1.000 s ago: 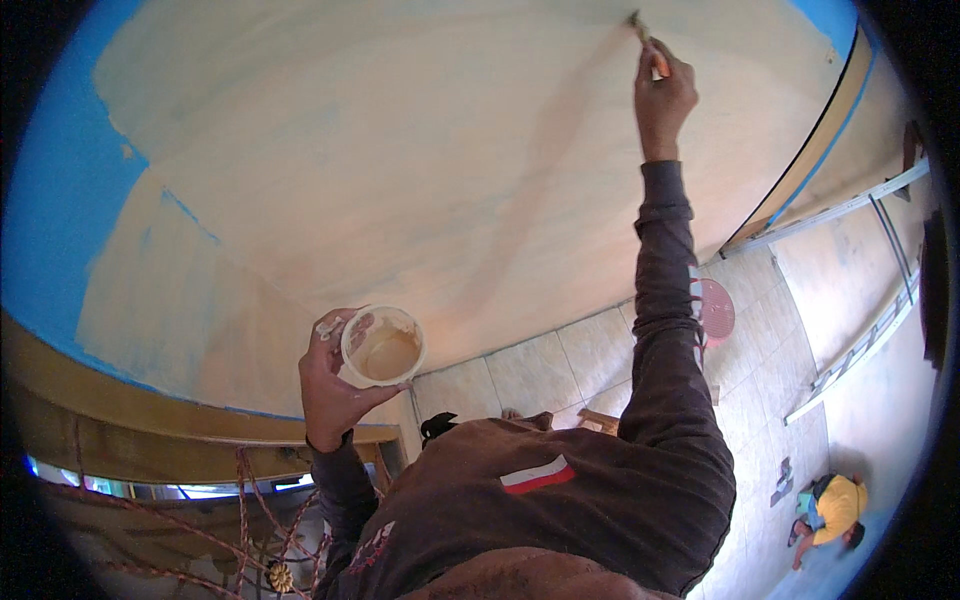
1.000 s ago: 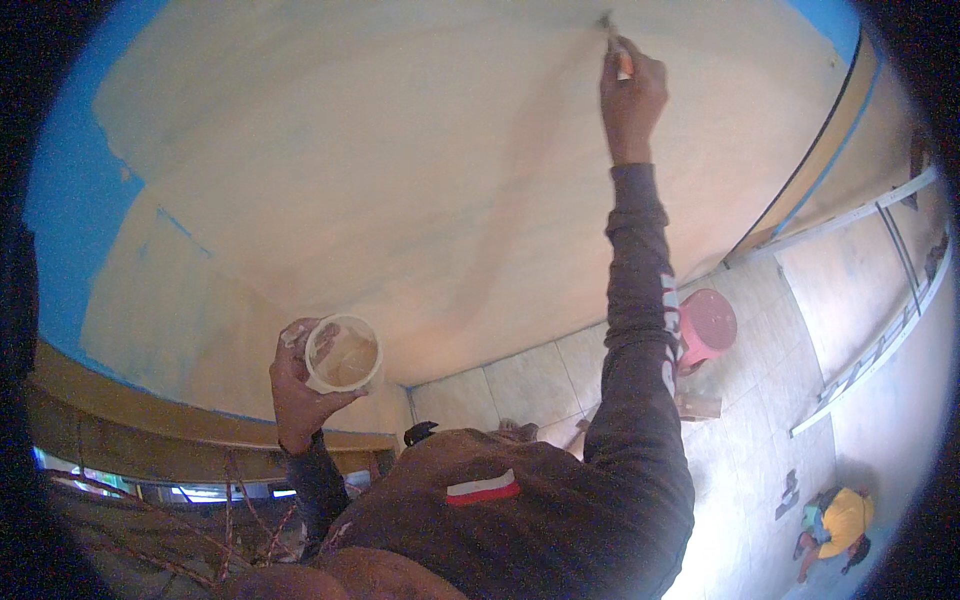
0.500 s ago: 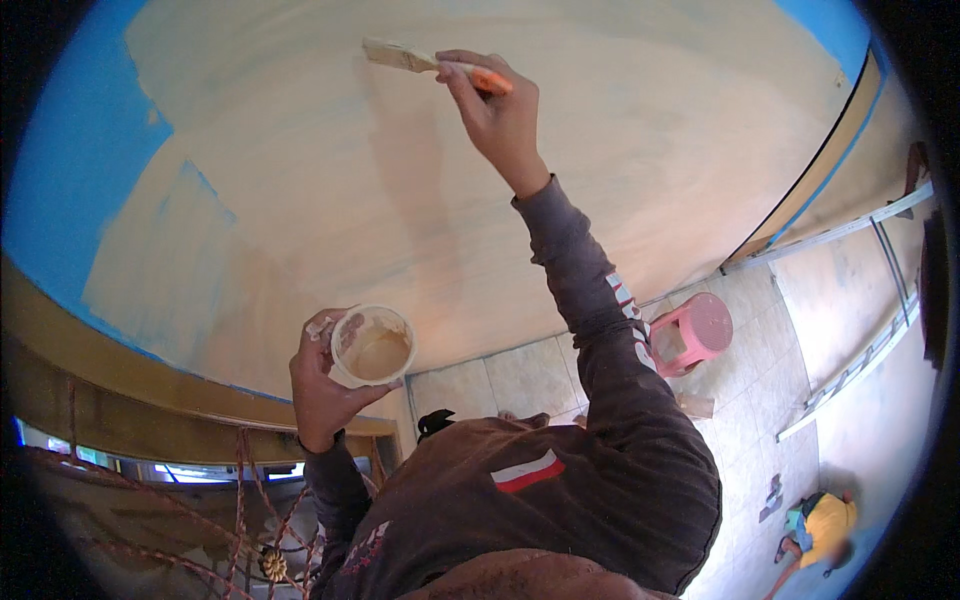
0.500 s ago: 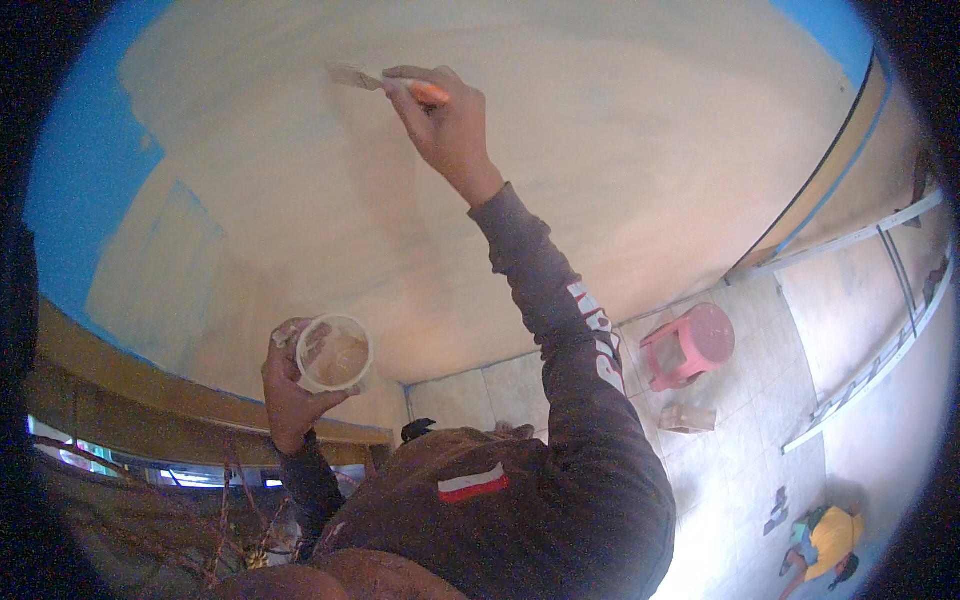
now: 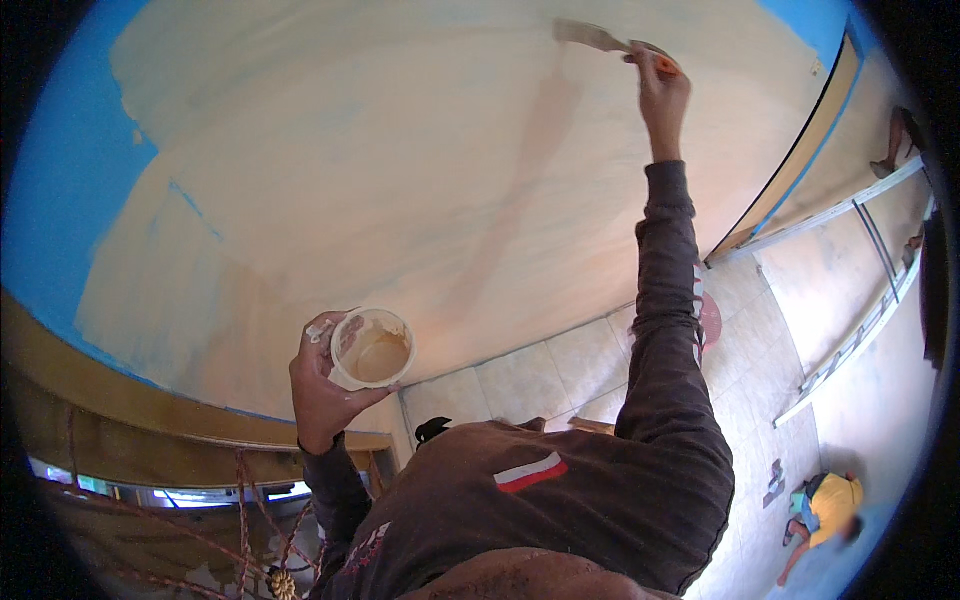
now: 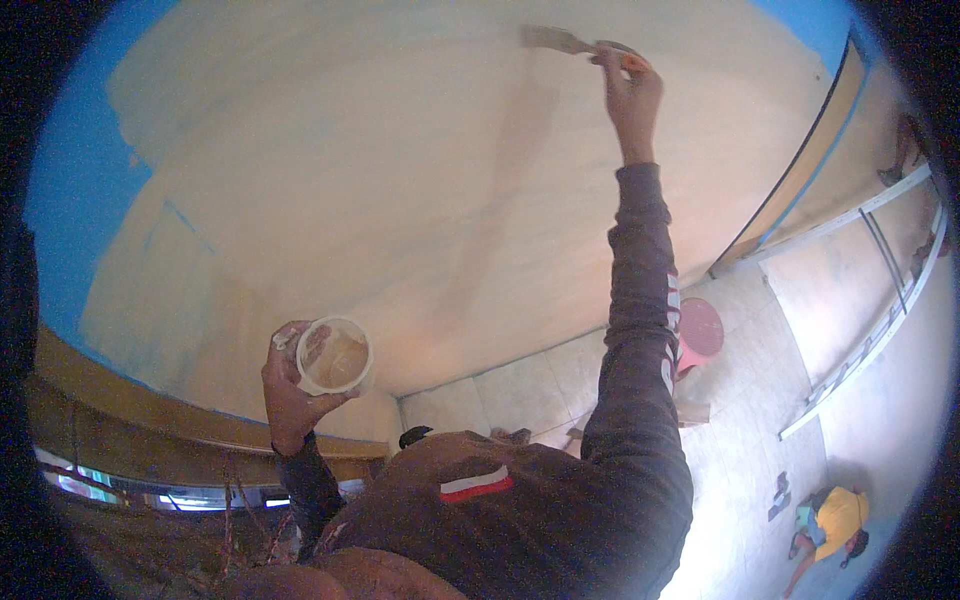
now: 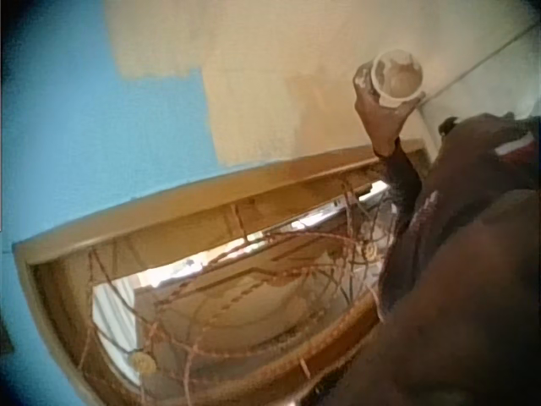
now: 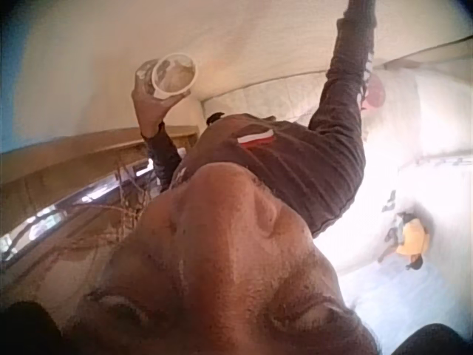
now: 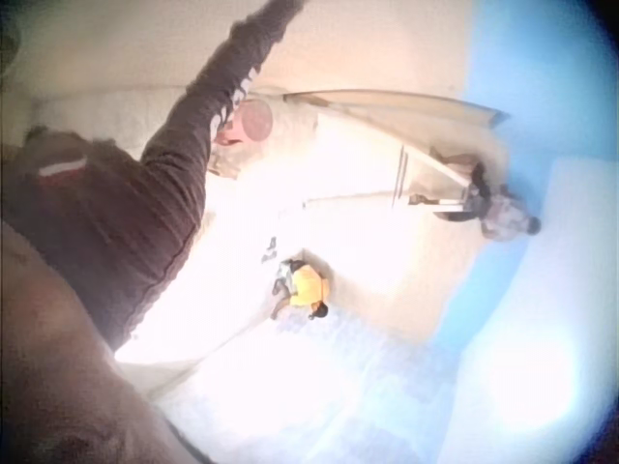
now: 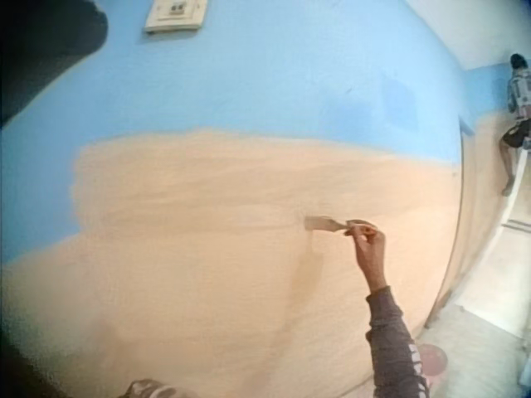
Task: The person paints a ceiling with beige paint using a small brush and a plastic cup. They repeatedly dip the brush into the cup and apply paint to the ceiling surface, working across different sections.
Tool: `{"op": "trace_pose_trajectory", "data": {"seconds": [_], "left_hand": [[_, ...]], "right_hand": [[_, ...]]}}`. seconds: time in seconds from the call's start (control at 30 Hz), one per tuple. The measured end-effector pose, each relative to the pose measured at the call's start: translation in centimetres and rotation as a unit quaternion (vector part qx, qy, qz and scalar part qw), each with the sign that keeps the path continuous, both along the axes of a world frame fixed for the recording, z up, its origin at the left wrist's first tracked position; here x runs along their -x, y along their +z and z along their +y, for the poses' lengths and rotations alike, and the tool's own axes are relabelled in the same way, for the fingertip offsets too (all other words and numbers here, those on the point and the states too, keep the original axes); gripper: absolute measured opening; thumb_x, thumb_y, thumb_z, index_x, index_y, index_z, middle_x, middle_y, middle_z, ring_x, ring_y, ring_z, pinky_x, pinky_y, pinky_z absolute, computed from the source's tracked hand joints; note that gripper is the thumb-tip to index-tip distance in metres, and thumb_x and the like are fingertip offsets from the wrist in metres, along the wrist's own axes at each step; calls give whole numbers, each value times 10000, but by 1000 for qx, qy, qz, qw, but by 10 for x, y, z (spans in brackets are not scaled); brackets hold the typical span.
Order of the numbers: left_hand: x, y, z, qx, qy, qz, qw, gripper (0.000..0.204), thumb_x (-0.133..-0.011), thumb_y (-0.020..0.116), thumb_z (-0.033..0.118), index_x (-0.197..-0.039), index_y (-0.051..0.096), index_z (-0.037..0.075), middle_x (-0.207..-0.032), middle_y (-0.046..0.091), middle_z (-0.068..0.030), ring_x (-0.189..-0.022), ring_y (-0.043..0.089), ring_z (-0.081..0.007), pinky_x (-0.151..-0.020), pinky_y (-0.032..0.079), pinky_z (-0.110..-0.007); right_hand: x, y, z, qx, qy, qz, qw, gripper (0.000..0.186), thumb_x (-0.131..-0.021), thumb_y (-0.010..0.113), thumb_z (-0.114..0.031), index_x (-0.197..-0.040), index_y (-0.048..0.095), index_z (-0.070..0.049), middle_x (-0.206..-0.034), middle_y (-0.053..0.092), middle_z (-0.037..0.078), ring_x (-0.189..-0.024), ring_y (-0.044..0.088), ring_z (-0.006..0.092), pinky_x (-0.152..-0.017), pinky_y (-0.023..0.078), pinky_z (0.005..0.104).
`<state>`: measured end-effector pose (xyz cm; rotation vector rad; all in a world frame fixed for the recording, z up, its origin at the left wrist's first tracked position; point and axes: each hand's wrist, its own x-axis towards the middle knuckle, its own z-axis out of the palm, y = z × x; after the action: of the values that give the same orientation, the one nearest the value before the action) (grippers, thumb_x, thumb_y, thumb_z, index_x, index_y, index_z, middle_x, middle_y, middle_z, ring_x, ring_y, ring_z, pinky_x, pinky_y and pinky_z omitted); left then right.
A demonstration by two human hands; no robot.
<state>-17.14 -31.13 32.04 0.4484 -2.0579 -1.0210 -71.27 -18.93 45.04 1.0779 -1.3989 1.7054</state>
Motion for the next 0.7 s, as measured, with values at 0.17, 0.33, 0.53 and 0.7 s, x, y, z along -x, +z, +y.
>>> {"op": "trace_pose_trajectory", "data": {"seconds": [0.17,0.33,0.53,0.7], "left_hand": [[-2,0,-1,13,1,-5,1000,961,-544,1015,97,-1345,497,-18,-1313,634,-149,-1238,638,-262,-1083,532,-407],[-1,1,-1,-4,-10,-6,1000,962,-544,1016,102,-1344,496,-12,-1317,633,-154,-1246,635,-265,-1081,532,-410],[-3,2,1,-13,-1,-7,1000,971,-537,1020,99,-1348,495,7,-1346,609,-161,-1265,624,-273,-1085,528,-422],[-6,-2,-5,-3,-1,-27,1000,987,-536,1019,83,-1359,479,16,-1329,619,-164,-1271,622,-277,-1085,529,-424]], "right_hand": [[-37,8,12,107,31,-23,994,237,-1013,673,-209,-1001,807,-14,-848,775,52,-806,668,87,-757,507,243],[-99,6,-59,51,159,-1,986,237,-1008,662,-189,-994,799,4,-895,781,67,-810,671,88,-744,514,240],[-155,5,-132,-2,276,16,961,241,-993,695,-212,-981,796,6,-915,782,70,-859,704,120,-789,553,282],[-103,10,-105,11,232,29,972,248,-996,707,-226,-985,793,6,-852,774,52,-805,680,91,-748,541,266]]}}
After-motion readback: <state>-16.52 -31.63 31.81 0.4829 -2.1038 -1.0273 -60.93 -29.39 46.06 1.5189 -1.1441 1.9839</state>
